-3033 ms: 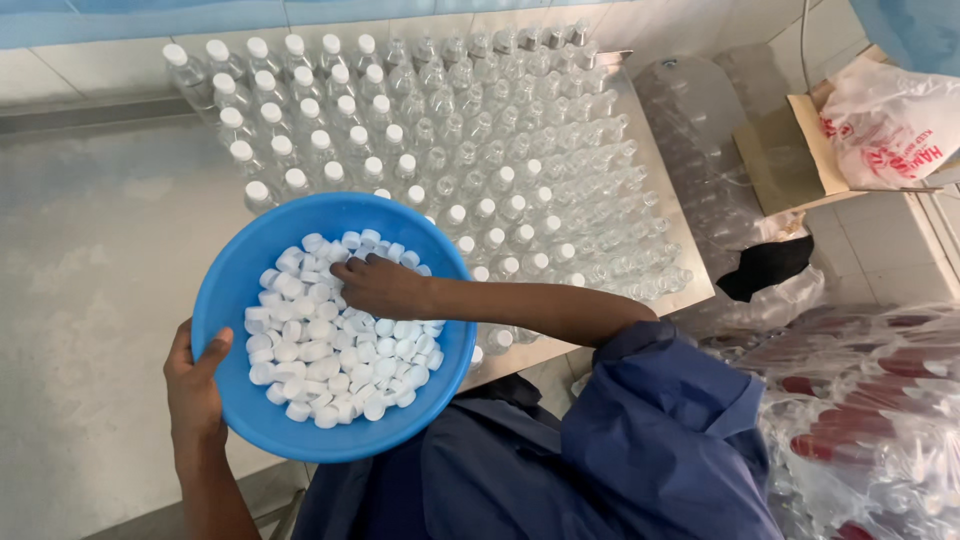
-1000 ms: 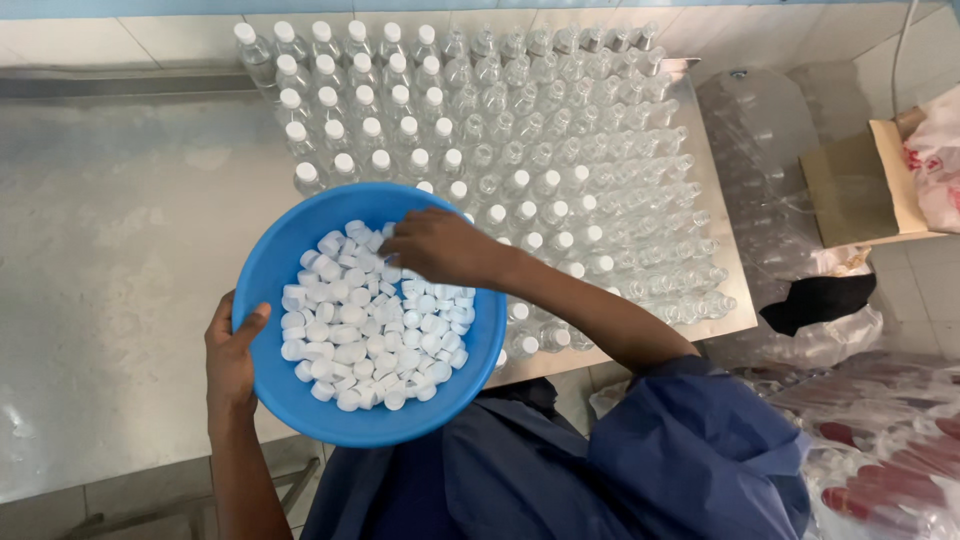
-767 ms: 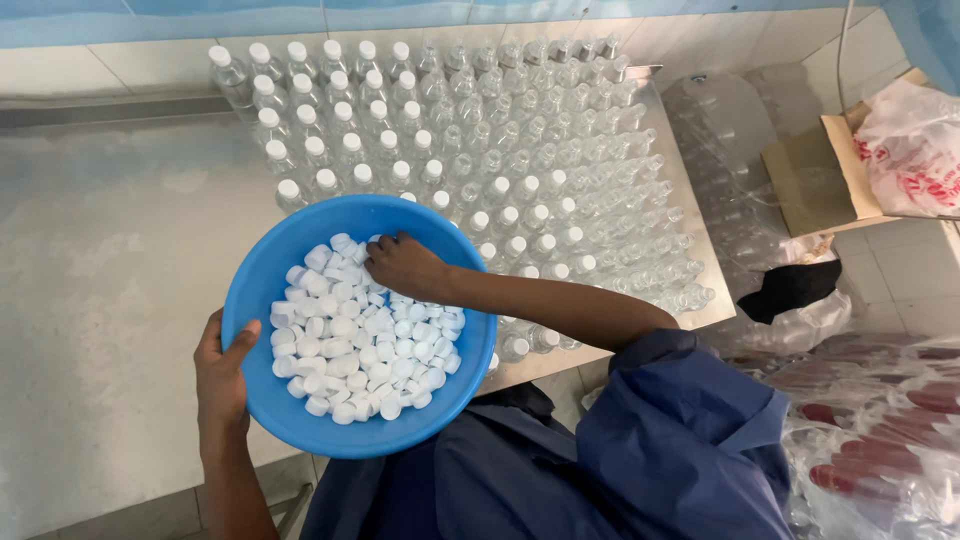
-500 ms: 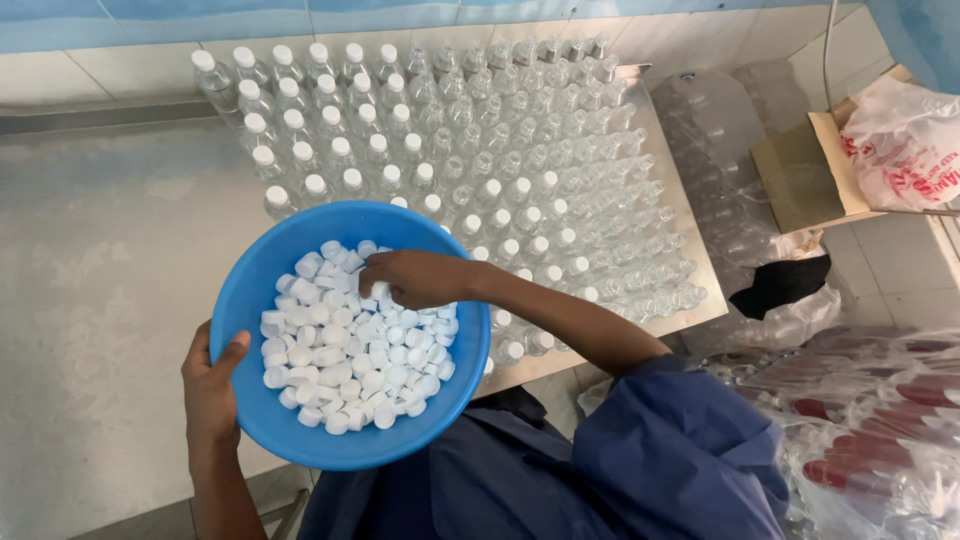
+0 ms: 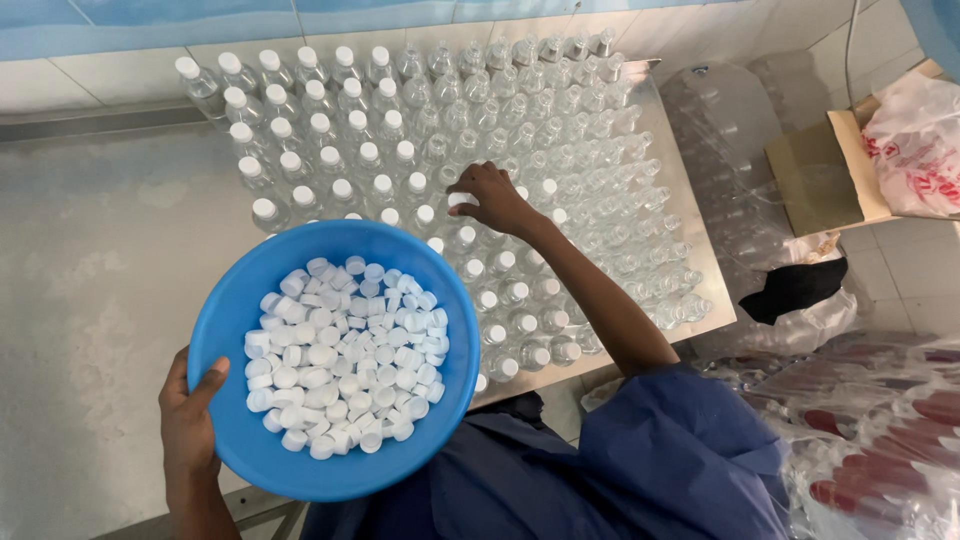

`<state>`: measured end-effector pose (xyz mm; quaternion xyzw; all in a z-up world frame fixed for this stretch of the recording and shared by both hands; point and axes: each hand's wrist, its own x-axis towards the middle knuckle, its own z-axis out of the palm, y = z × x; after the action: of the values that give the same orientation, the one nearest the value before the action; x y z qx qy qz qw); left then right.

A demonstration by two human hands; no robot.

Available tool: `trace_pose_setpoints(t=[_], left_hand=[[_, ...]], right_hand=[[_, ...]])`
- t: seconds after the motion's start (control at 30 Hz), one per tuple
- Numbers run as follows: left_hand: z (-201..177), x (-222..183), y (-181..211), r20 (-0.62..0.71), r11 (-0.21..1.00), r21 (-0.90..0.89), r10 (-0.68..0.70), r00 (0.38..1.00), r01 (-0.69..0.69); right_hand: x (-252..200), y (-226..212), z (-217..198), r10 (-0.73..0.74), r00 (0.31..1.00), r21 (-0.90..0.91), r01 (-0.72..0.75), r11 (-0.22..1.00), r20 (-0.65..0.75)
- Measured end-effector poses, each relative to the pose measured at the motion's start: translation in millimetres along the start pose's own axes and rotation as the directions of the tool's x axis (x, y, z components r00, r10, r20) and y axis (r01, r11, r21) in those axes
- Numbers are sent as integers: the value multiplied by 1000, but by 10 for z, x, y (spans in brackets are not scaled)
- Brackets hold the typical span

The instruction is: The person repeatedly picks white bottle caps from a blue bowl and screws them onto clear plastic bottles arranged on a metal table. The task continues throughout the clip with the person working methodically across rows of bottles.

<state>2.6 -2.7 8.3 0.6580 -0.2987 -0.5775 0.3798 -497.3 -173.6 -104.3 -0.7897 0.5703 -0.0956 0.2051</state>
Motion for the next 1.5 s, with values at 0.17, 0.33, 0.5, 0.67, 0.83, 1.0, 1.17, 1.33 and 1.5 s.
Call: trace_pose_setpoints(t=[0.17,0.33,0.5,0.67,0.83,1.0,1.17,1.33,1.5], left_hand=[[-7,66,-45,-7,1000,-6,-1,1000,1],[17,52,-31,-31,1000,28,-12,999,13],[13,74,-54,-47,999,-9,-46,998,46],[61,71,20,-71,998,33,-55,996,58],[32,74,-18,-43,999,-21,-34,998,34],[13,84,-34,2,997,-73,-10,1000,10],[-43,11,-73,101,981,-109,172,980,-161],[-86,40,-103,120,977,-94,203,972,-192],[-103,27,-122,140,967,-2,251,958,-253]], right_hand=[[118,283,242,81,993,49,-86,995,90],[191,133,1,177,940,93,-212,973,291],[288,204,23,275,903,217,-357,909,330],[312,325,109,237,937,258,-303,918,258],[333,307,139,280,925,315,-354,880,258],[338,249,104,274,936,309,-333,891,219],[226,158,244,208,976,-53,-204,977,71],[-48,-1090,-58,-61,950,-78,39,996,-306],[-252,-2517,16,-434,896,-99,442,892,91]])
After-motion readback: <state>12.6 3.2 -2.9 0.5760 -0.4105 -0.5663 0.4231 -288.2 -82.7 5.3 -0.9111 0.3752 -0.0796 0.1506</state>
